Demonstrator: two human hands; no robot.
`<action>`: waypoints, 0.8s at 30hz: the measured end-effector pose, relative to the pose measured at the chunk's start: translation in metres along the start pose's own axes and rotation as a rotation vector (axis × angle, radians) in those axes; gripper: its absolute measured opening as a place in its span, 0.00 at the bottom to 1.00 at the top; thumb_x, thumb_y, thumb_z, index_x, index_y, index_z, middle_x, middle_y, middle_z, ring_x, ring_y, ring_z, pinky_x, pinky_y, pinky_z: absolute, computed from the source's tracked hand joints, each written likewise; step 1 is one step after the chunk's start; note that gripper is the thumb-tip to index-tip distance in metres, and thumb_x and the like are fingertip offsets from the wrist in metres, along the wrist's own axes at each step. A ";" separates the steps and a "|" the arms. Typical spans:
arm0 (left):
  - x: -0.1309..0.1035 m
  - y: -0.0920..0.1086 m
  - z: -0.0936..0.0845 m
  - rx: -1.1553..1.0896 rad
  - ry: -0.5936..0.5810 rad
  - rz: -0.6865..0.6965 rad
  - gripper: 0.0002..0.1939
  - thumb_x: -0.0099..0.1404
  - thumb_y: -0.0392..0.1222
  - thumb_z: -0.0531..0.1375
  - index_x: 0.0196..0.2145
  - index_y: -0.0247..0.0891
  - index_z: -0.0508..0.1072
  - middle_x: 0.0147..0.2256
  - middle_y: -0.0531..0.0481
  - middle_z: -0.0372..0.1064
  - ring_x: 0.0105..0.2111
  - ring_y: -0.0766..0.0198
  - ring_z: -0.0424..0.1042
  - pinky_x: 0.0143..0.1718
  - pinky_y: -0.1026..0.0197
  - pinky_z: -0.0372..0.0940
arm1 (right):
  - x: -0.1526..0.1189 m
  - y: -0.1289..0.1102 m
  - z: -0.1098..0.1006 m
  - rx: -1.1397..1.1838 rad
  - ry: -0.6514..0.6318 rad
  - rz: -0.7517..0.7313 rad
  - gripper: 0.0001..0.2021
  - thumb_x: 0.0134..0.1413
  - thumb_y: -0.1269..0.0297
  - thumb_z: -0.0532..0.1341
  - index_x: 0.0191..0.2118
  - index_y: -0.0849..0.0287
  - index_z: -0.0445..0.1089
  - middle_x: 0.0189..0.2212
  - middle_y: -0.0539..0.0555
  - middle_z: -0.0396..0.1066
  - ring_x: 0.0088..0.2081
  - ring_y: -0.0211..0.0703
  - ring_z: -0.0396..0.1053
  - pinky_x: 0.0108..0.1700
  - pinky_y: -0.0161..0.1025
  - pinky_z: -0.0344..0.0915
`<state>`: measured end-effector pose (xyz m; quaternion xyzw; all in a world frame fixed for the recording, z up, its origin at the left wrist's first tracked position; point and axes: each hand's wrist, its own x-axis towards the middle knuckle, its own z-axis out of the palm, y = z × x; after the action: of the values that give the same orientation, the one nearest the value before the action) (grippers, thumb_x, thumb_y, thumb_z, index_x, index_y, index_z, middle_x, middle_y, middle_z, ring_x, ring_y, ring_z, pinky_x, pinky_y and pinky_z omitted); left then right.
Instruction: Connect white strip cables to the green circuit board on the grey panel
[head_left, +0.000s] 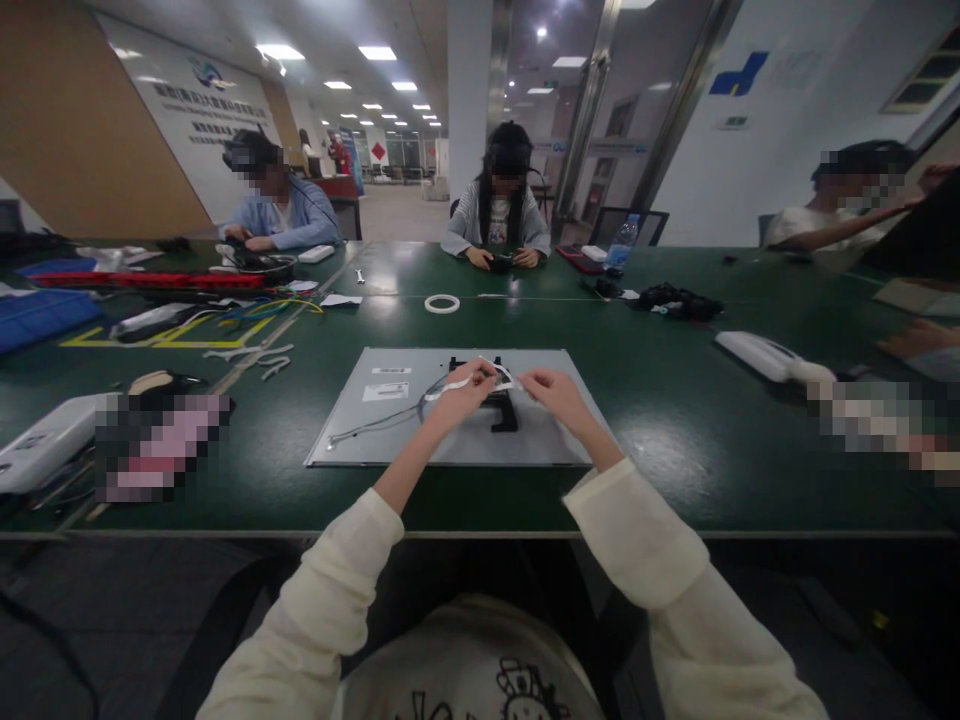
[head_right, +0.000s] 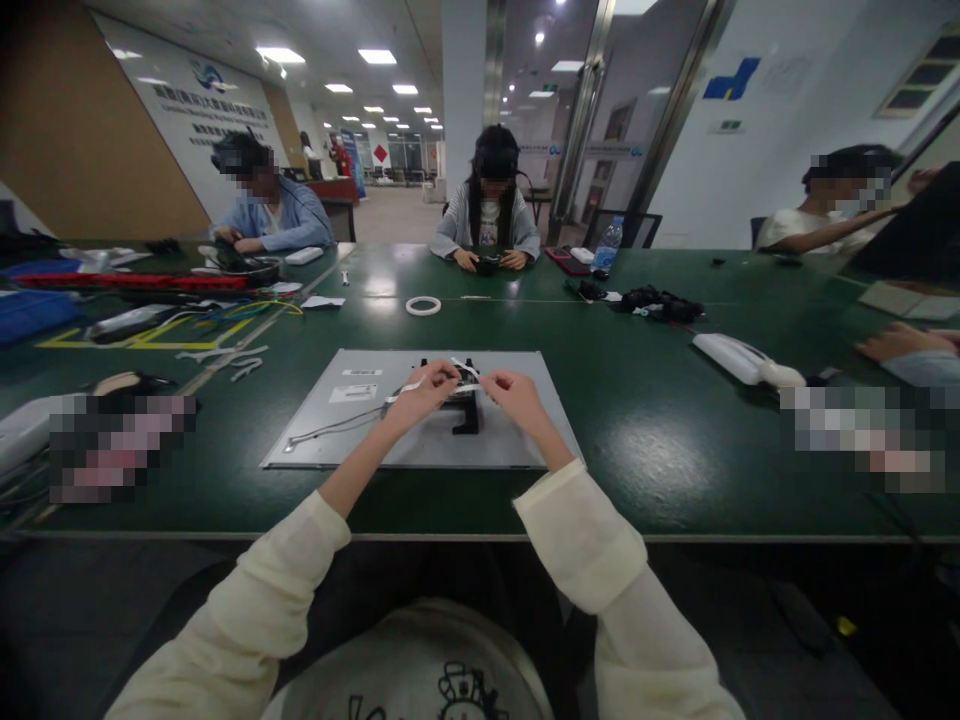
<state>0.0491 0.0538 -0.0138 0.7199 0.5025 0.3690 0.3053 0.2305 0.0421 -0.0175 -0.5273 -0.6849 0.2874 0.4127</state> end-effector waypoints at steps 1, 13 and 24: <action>-0.004 0.001 0.000 0.056 0.018 0.040 0.06 0.61 0.39 0.54 0.36 0.40 0.69 0.23 0.57 0.65 0.25 0.69 0.65 0.29 0.67 0.59 | -0.003 0.001 0.001 -0.104 0.011 -0.019 0.18 0.51 0.51 0.56 0.21 0.61 0.64 0.17 0.47 0.58 0.22 0.33 0.56 0.27 0.32 0.49; -0.025 0.002 0.018 0.478 -0.049 0.112 0.11 0.64 0.39 0.51 0.43 0.38 0.66 0.30 0.51 0.70 0.31 0.63 0.70 0.33 0.64 0.60 | -0.018 0.007 0.007 -0.601 0.064 -0.013 0.15 0.55 0.56 0.54 0.24 0.60 0.68 0.21 0.51 0.68 0.25 0.37 0.63 0.27 0.33 0.48; -0.027 -0.002 0.016 0.639 -0.088 0.159 0.10 0.63 0.40 0.52 0.43 0.39 0.65 0.33 0.48 0.71 0.33 0.60 0.71 0.33 0.63 0.61 | -0.018 0.008 0.014 -0.797 -0.009 0.047 0.12 0.55 0.57 0.55 0.28 0.60 0.68 0.25 0.53 0.70 0.29 0.38 0.65 0.28 0.34 0.46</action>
<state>0.0553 0.0273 -0.0302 0.8315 0.5212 0.1840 0.0555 0.2243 0.0277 -0.0358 -0.6606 -0.7321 0.0107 0.1660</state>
